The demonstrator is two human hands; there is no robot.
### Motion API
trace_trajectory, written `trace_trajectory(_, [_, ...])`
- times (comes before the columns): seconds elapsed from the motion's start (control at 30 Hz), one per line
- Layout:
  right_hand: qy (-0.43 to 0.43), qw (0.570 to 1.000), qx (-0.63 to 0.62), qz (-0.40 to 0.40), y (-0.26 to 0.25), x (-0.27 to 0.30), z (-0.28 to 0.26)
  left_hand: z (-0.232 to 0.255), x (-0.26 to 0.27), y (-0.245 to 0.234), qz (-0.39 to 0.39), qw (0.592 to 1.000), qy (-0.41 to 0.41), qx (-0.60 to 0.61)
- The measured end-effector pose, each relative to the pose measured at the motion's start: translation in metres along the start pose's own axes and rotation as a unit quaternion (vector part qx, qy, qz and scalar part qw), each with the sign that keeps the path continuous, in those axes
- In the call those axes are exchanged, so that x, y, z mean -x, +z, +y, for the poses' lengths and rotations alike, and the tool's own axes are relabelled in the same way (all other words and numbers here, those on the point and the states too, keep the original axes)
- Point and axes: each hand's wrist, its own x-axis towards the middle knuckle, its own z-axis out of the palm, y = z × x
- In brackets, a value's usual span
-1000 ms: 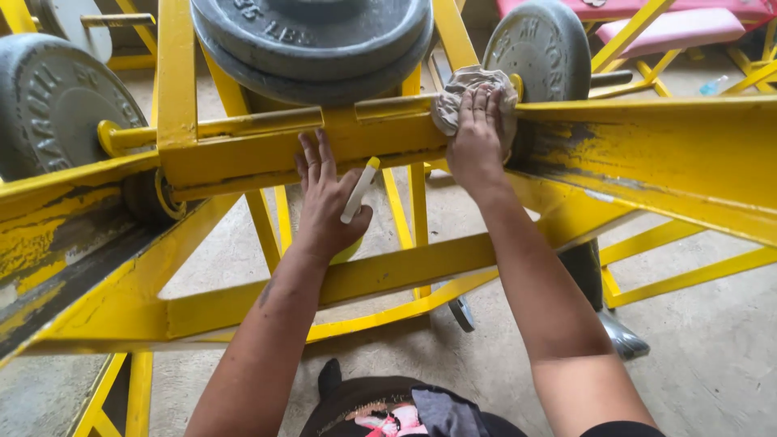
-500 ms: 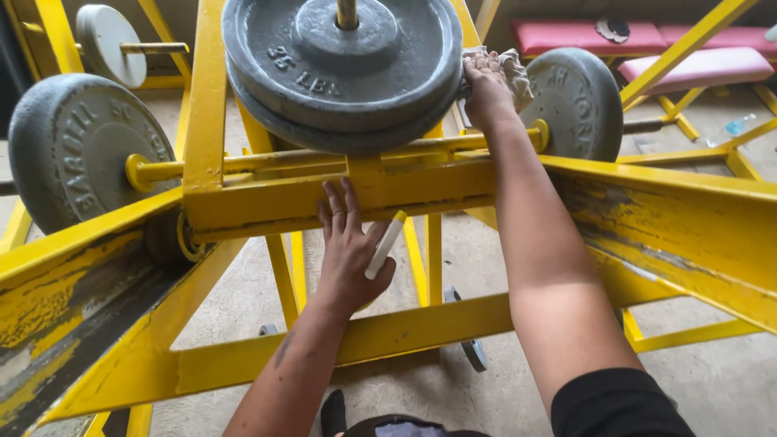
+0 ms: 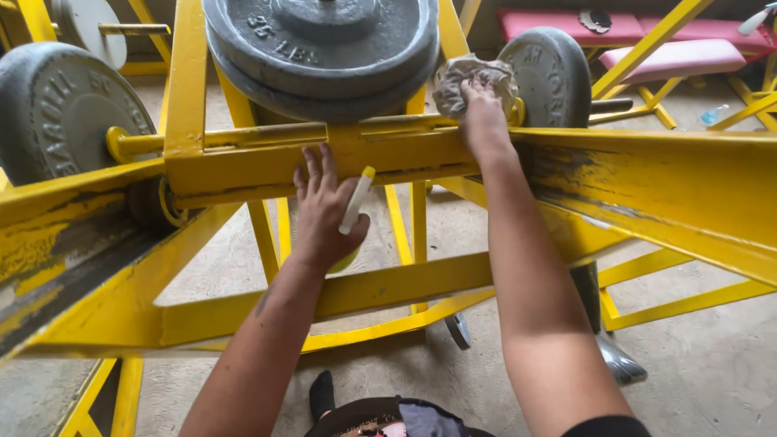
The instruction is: Cleaning and wiping down various gym equipment using a spray bottle and a cloth.
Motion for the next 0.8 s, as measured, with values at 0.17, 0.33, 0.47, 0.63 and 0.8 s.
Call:
trace_trajectory(0.17, [0.047,0.997,-0.063,0.000,-0.069,0.094,-0.068,-0.004,0.004,0.006,0.044,0.999,-0.003,-0.015])
trace_trajectory(0.33, [0.202,0.912,-0.328,-0.142,-0.093,0.161,-0.127,-0.001,0.008,0.006,0.073,0.996,0.022,0.043])
trace_trajectory(0.47, [0.106,0.773,-0.621,-0.081,-0.040,0.191,-0.132,0.004,0.010,0.005,0.083,0.992,0.075,0.049])
trace_trajectory(0.63, [-0.024,0.778,-0.625,-0.060,-0.039,0.191,-0.164,0.005,0.012,-0.002,0.067,0.994,0.075,0.034])
trace_trajectory(0.8, [0.087,0.723,-0.678,-0.101,-0.079,0.143,-0.160,0.005,0.008,0.001,0.072,0.997,0.028,0.027])
